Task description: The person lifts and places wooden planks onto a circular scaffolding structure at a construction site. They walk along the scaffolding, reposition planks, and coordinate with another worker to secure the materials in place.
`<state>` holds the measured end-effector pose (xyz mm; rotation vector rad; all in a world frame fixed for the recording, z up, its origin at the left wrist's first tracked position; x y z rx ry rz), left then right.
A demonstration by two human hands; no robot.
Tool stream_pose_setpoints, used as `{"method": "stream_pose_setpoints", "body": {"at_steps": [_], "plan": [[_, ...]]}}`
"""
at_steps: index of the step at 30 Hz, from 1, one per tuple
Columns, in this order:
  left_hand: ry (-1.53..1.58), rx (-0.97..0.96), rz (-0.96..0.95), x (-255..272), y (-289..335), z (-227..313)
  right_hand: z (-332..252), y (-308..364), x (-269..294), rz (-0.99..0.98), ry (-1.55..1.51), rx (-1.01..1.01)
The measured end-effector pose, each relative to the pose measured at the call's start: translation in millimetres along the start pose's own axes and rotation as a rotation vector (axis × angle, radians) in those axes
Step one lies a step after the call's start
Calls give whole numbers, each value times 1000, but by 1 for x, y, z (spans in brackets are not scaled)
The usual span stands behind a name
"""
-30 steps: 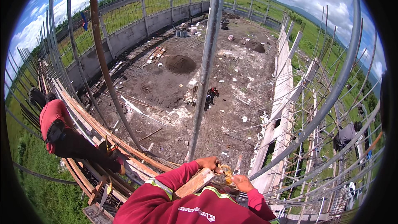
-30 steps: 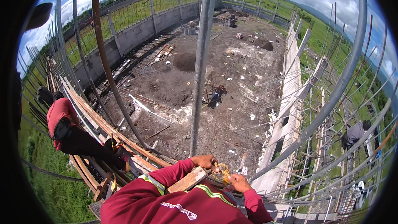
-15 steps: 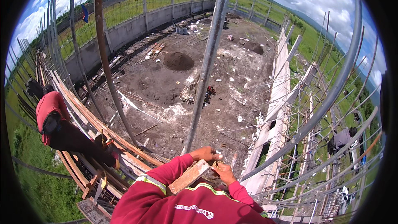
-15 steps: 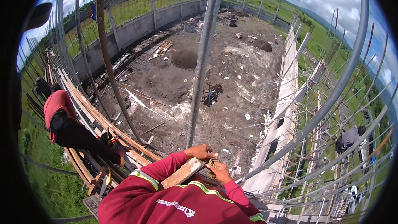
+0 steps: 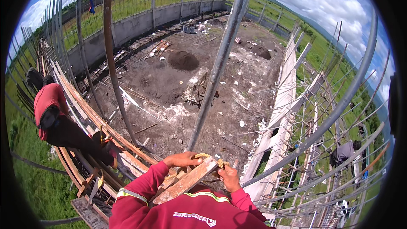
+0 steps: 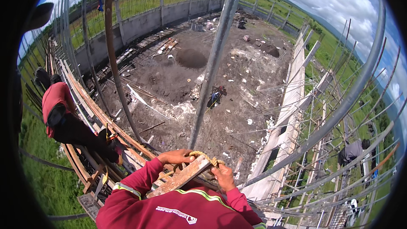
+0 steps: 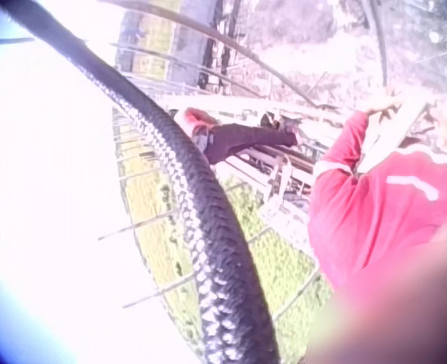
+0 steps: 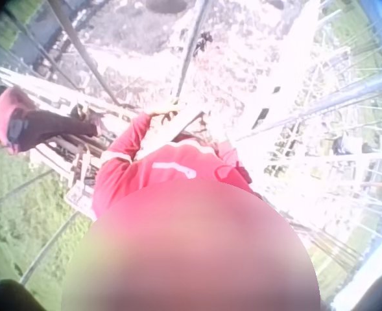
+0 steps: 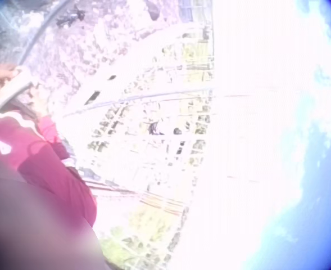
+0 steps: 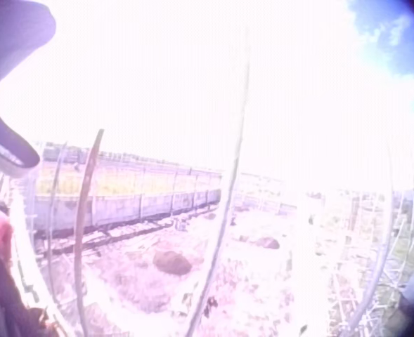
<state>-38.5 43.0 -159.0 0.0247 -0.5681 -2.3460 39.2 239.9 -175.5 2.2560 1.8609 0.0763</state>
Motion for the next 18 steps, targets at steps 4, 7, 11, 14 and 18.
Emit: {"method": "stream_pose_setpoints", "body": {"at_steps": [4,7,11,14,18], "plan": [[-119,-211,62,-4,11,35,-2,2,1,-1,32,15],[-114,-267,65,-8,15,43,-8,8,-2,24,34,37],[1,-192,59,-6,19,42,-17,13,-6,46,50,101],[80,-157,44,-6,25,45,-17,17,-5,31,75,99],[33,-217,78,-7,36,60,-17,13,-9,-21,175,98]]}}
Point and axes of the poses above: each hand's wrist, its own y-axis away from the middle knuckle, its own x-axis out of the back of the hand, z = x × y, the point moved 7 cm from there along -y, towards the middle knuckle, and after that the axes turned 11 degrees about z, right-handed, at the moved point
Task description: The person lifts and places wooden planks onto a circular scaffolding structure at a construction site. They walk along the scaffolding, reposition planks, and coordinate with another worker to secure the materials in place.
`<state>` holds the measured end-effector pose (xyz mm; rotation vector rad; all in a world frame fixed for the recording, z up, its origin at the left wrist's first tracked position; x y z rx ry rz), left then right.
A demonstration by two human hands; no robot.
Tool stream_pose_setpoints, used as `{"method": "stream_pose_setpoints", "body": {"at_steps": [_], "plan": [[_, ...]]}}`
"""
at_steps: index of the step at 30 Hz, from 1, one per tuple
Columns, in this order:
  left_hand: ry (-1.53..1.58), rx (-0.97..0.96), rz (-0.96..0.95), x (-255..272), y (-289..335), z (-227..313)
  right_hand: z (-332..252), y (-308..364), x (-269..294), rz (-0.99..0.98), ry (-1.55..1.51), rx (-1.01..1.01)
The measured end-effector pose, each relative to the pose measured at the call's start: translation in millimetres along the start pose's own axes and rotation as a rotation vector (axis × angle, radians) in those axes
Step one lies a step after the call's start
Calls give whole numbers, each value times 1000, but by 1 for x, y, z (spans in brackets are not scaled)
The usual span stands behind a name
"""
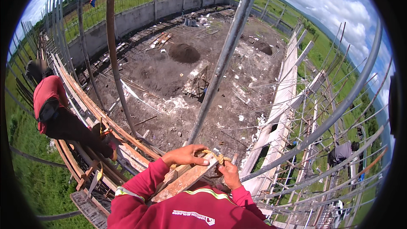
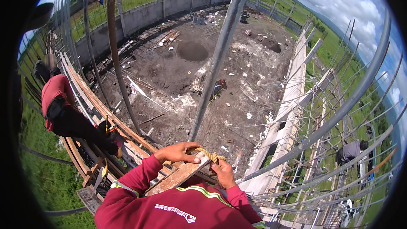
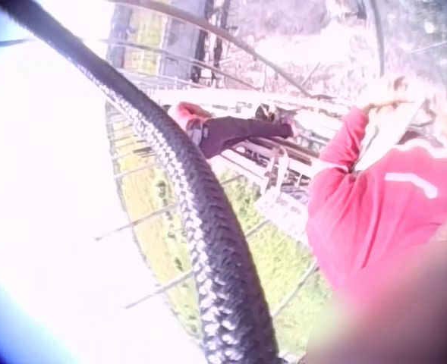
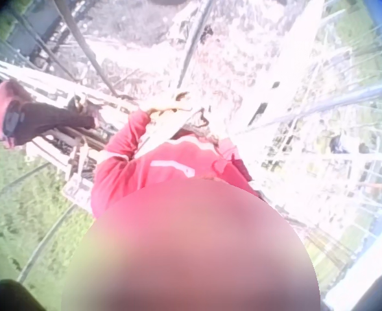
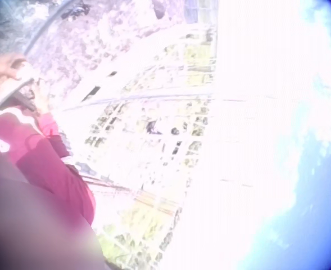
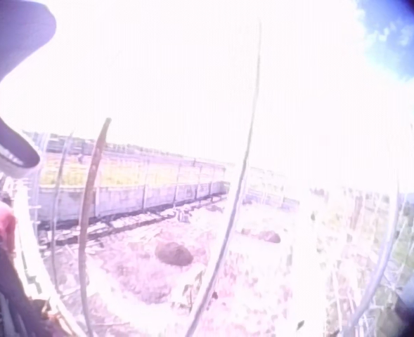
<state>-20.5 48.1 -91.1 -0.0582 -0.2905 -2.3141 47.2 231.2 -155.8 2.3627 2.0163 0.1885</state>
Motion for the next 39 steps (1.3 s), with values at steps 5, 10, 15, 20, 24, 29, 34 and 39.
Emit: {"method": "stream_pose_setpoints", "body": {"at_steps": [5,10,15,20,24,29,34,39], "plan": [[-140,-70,33,3,1,20,-3,-13,-10,-2,-167,-79],[-217,-167,74,5,6,32,-14,-7,-4,113,27,-9],[-345,-172,92,7,15,39,-25,14,-11,193,-242,-115],[-415,-200,129,6,20,47,-82,21,-20,40,-204,117],[-245,-248,-12,4,18,41,-106,20,-26,-50,-49,186],[295,63,-285,8,-2,7,-104,17,-29,-56,-162,126],[-10,24,-186,2,-40,-1,-99,11,-28,-39,-118,202],[-98,140,-240,2,-55,4,-95,0,-28,-42,-138,248]]}}
Point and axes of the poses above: each hand's wrist, its own y-axis away from the middle knuckle, its own x-axis out of the back of the hand, z = x × y, the point moved 7 cm from there along -y, towards the middle knuckle, and after that the axes turned 11 degrees about z, right-handed, at the moved point
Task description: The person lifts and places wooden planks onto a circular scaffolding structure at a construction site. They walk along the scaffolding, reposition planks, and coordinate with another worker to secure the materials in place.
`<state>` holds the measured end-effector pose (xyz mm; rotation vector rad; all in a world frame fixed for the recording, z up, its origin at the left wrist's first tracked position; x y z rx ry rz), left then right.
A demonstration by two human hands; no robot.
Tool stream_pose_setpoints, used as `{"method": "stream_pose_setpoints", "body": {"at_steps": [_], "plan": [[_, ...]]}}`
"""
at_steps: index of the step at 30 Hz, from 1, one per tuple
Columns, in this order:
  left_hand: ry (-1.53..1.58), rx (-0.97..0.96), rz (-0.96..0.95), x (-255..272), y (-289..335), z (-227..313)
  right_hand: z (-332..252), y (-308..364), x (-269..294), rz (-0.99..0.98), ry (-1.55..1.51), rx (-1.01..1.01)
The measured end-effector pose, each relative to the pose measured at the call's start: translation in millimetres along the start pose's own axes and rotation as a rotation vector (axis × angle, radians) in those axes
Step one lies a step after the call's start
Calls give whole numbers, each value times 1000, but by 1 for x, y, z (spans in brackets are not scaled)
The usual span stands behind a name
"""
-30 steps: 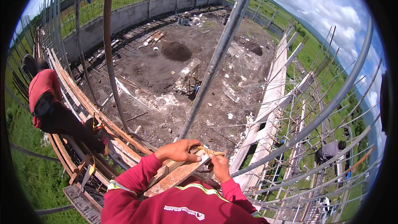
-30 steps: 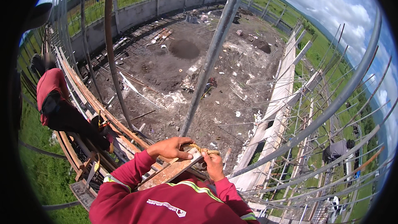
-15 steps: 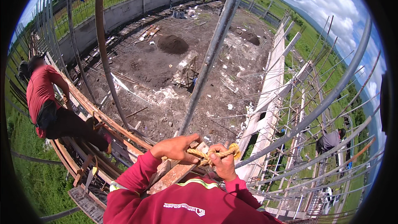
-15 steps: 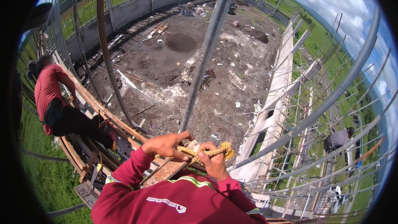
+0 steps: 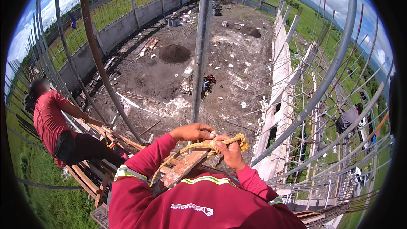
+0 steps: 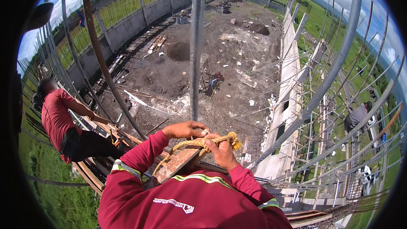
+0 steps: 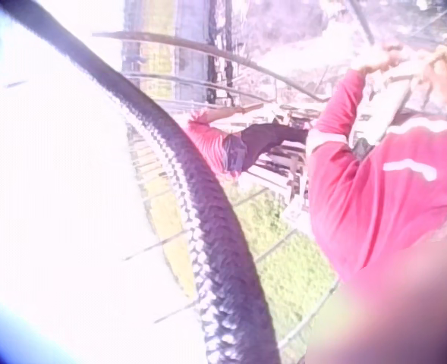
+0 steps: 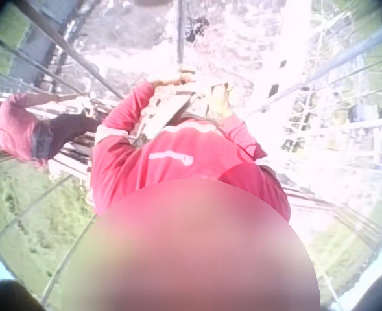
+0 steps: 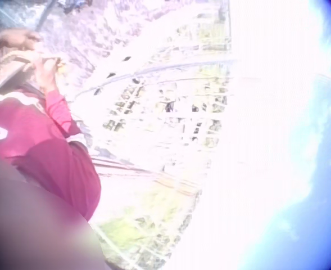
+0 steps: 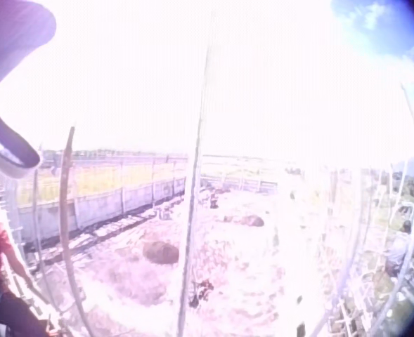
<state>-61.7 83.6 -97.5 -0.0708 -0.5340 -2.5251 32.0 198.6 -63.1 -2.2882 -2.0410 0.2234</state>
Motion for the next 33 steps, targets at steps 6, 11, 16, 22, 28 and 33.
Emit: {"method": "stream_pose_setpoints", "body": {"at_steps": [6,11,16,22,28,33], "plan": [[-198,13,166,43,-29,4,0,2,-43,-210,-49,0],[-411,-77,276,83,-54,6,-20,6,-109,-510,-188,32],[-498,-44,309,110,-55,3,-31,42,-152,-938,-163,-3],[-474,52,528,132,-58,-12,-15,87,-157,-1375,-70,-137],[-661,-214,623,143,-64,-18,-5,-6,-15,-854,-353,-320],[-527,-109,706,160,-65,-34,-89,-35,112,-605,-409,-10]]}}
Point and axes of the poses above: each hand's wrist, its own y-axis away from the middle knuckle, its own x-axis out of the back of the hand, z = x × y, the point moved 7 cm from there along -y, towards the middle knuckle, and after that the axes turned 11 degrees about z, right-handed, at the moved point
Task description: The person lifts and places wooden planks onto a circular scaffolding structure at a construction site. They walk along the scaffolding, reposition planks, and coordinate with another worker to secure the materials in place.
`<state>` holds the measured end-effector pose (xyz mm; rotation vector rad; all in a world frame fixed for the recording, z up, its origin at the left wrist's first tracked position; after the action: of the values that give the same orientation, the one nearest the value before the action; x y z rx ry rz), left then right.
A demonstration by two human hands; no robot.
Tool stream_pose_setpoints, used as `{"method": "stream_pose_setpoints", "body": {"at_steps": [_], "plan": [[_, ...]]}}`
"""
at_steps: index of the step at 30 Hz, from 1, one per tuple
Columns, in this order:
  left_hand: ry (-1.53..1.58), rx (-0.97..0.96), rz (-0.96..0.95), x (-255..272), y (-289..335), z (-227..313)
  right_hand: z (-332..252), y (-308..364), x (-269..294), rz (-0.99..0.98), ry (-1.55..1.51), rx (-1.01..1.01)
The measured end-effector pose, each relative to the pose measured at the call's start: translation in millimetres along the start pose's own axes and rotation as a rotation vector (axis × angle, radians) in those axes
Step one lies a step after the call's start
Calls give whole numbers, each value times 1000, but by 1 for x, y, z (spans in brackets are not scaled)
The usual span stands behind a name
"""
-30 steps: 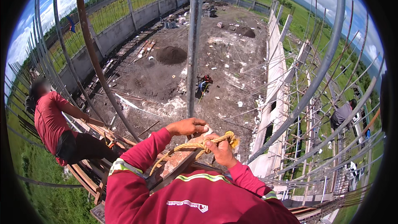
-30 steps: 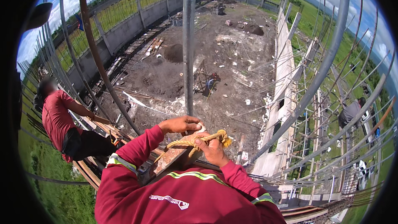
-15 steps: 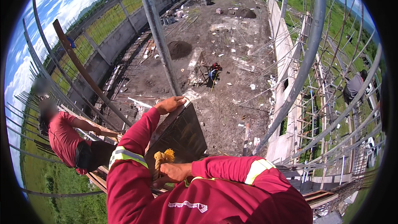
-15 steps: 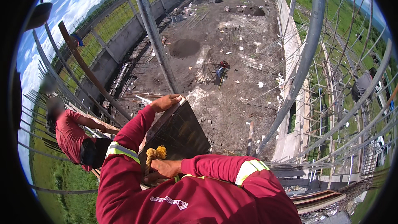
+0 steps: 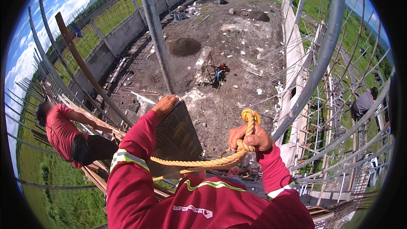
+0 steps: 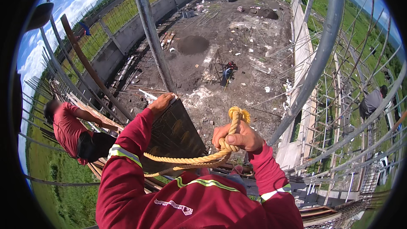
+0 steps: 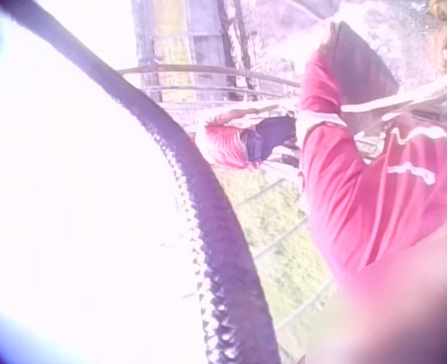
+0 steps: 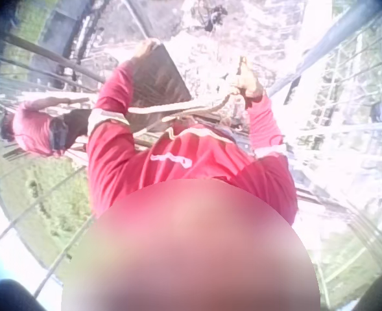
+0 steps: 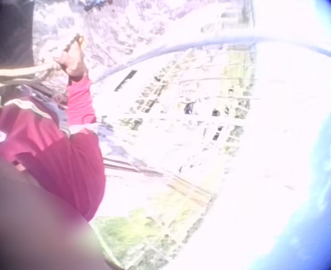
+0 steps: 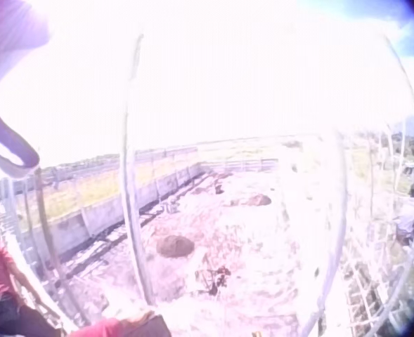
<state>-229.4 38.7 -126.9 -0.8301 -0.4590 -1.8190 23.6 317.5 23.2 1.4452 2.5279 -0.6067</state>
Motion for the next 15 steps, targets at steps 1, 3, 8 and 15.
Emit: {"method": "stream_pose_setpoints", "body": {"at_steps": [1,3,8,15], "plan": [[-25,-11,9,-2,-1,1,-20,8,0,35,18,32],[43,53,-59,-11,-6,3,-63,22,-1,147,157,209],[36,59,-112,-49,-10,31,-89,23,-21,147,110,262],[-55,72,-178,-39,-28,28,163,-17,-153,-339,400,-761]]}}
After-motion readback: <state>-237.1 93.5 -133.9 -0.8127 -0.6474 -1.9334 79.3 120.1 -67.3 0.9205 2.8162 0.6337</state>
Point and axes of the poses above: each hand's wrist, its own y-axis away from the middle knuckle, its own x-axis out of the back of the hand, z = x × y, the point moved 7 cm from there along -y, towards the middle knuckle, and after that the axes turned 11 degrees about z, right-handed, at the moved point
